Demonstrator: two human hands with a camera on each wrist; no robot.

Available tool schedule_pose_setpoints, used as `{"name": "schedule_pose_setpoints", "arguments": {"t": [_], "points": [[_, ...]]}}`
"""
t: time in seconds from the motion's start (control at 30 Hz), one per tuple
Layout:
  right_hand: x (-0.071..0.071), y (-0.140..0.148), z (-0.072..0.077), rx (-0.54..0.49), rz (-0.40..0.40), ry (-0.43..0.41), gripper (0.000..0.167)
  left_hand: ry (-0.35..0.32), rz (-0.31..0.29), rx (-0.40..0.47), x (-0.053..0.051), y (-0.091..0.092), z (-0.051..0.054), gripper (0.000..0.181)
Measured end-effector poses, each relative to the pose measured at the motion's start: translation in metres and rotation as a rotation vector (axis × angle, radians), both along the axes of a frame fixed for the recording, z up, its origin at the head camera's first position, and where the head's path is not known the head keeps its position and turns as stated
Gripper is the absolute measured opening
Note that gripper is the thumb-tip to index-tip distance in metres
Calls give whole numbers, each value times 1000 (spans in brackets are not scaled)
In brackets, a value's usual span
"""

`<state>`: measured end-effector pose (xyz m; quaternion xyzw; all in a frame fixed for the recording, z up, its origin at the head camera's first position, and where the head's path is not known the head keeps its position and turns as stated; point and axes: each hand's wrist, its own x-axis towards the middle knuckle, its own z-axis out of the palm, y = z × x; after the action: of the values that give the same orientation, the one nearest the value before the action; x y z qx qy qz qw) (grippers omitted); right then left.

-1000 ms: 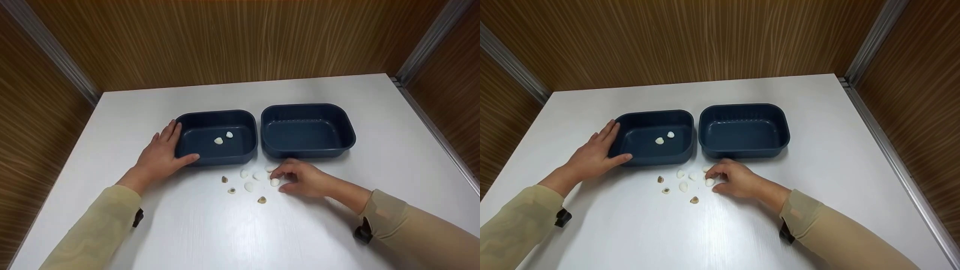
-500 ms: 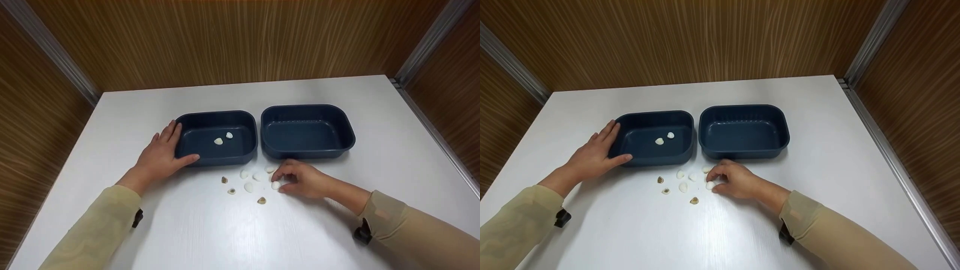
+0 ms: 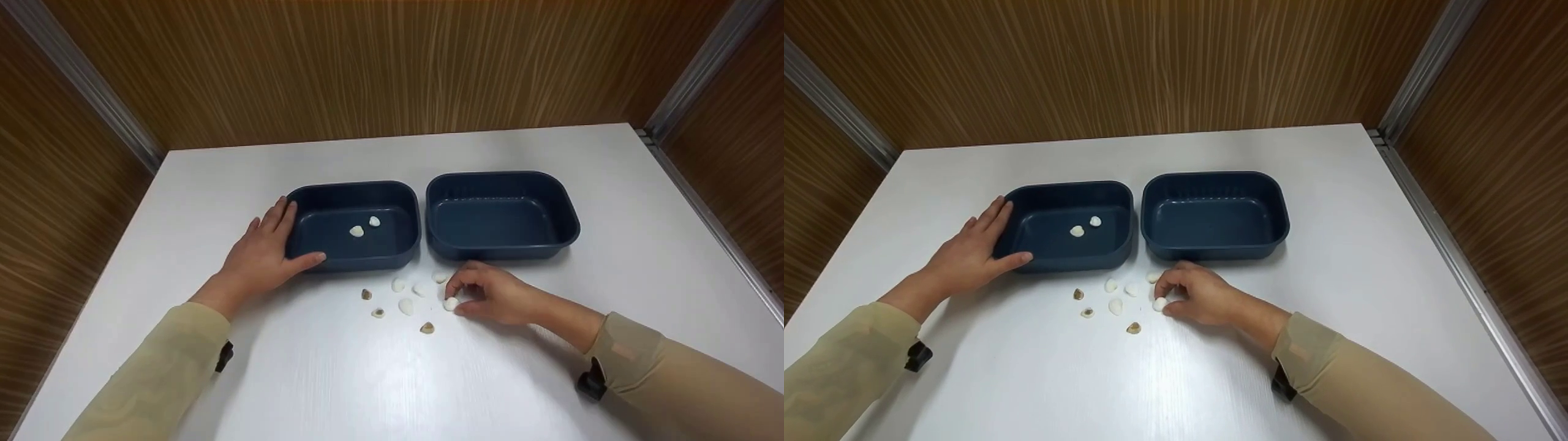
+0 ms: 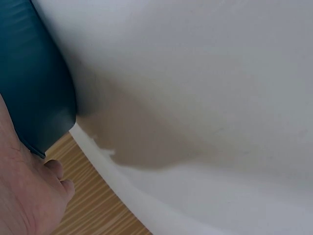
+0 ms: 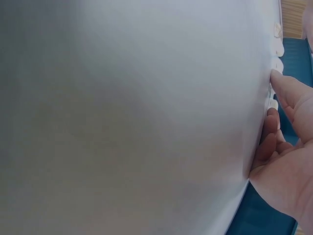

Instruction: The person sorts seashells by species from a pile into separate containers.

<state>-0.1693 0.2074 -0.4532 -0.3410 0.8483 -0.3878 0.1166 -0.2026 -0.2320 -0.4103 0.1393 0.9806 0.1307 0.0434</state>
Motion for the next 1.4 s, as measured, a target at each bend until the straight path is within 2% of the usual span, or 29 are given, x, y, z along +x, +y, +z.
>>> {"name": "schedule_pose_setpoints", "arguments": {"t": [0.33, 0.63, 0.9, 1.13, 1.4], "points": [[0, -1, -3, -54, 24, -15, 22, -15, 5, -10, 1, 1, 1, 120], [-1, -2, -4, -78, 34, -93, 22, -12, 7, -16, 0, -1, 0, 120], [-2, -2, -1, -47, 12, -88, 20, -6, 3, -12, 0, 0, 0, 120], [-4, 0, 3, -41, 33, -46, 17, -4, -2, -6, 0, 1, 1, 120], [-5, 2, 6, -28, 61, -20, 21, -13, 2, -10, -2, 1, 0, 121]]}}
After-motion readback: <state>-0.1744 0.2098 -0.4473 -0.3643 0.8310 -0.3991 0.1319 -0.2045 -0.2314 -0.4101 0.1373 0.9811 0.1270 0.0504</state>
